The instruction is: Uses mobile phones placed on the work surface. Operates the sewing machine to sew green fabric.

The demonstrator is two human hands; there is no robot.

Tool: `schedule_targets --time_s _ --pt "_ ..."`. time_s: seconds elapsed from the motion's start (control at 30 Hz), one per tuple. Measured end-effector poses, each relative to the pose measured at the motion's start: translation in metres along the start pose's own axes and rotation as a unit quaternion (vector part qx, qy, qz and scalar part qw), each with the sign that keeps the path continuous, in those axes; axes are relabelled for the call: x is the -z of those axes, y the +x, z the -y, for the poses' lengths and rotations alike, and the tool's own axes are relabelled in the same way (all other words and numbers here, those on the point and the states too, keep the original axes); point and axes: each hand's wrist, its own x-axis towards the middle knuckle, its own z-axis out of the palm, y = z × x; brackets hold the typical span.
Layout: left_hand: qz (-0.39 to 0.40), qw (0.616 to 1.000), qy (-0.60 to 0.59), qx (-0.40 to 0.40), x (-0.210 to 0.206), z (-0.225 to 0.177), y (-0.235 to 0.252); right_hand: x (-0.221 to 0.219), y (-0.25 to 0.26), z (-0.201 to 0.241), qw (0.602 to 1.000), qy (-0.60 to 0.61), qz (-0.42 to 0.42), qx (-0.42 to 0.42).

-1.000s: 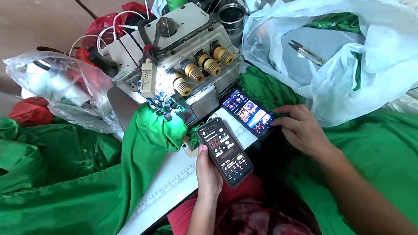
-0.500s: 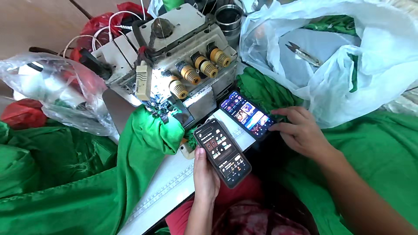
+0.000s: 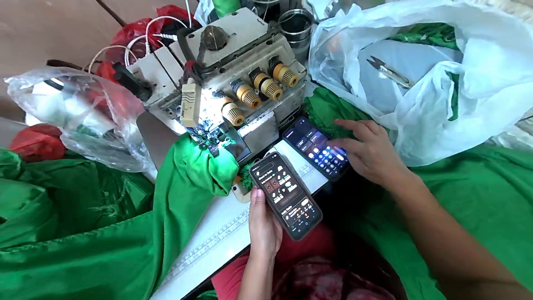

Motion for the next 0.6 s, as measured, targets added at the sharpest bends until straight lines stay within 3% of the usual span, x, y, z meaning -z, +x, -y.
schedule_targets --time_s 0.37,0.6 --pt "0.005 1.0 0.007 0.002 0.002 0.0 0.0 0.0 -0.022 0.0 1.0 0.008 0.006 -0.019" --pt "0.008 1.0 0.002 -0.003 0.002 0.001 0.0 -0.003 -0.02 0.007 0.999 0.006 -0.046 0.014"
